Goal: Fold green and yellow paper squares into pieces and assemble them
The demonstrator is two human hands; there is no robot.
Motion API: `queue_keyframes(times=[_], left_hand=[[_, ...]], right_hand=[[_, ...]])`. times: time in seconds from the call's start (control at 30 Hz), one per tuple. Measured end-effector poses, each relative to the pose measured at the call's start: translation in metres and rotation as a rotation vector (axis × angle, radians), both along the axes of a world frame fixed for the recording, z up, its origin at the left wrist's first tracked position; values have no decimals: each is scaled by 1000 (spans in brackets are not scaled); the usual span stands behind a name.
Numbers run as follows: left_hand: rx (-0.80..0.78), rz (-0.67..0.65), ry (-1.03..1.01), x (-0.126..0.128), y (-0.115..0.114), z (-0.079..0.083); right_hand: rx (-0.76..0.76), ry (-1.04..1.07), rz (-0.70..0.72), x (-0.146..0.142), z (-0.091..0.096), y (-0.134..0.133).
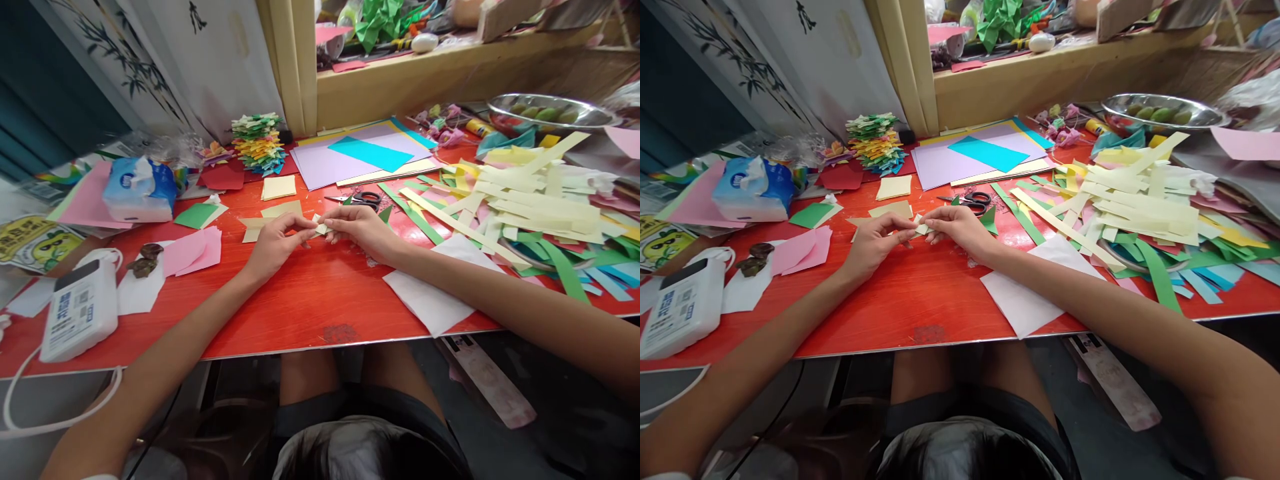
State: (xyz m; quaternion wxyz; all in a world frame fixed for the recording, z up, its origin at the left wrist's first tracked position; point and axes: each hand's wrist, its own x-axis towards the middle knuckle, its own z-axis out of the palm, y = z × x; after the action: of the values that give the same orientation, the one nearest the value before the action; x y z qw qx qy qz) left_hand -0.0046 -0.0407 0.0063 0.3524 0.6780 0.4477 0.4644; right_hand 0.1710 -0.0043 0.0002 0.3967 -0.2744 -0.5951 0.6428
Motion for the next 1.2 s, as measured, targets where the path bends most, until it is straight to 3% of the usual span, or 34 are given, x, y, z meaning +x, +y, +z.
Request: queue_keyframes(times=[0.17, 0.4, 0.57, 0.77, 1.0, 1.2], left_hand=[[-125, -6, -73, 1, -1, 1], [-152, -48, -53, -1, 0, -1], [-112, -52, -60, 0, 1, -2], [-26, -16, -21, 2, -1, 0], [-110, -100, -7, 3, -2, 1], [-110, -116, -8, 3, -3, 1]], right_hand=[[51, -51, 15, 1, 2, -2], [136, -62, 37, 0, 2, -3], [73, -83, -4, -3, 6, -5], [40, -100, 87, -4, 6, -4], [44, -55, 20, -4, 4, -4], [31, -112, 109, -3, 5, -3]])
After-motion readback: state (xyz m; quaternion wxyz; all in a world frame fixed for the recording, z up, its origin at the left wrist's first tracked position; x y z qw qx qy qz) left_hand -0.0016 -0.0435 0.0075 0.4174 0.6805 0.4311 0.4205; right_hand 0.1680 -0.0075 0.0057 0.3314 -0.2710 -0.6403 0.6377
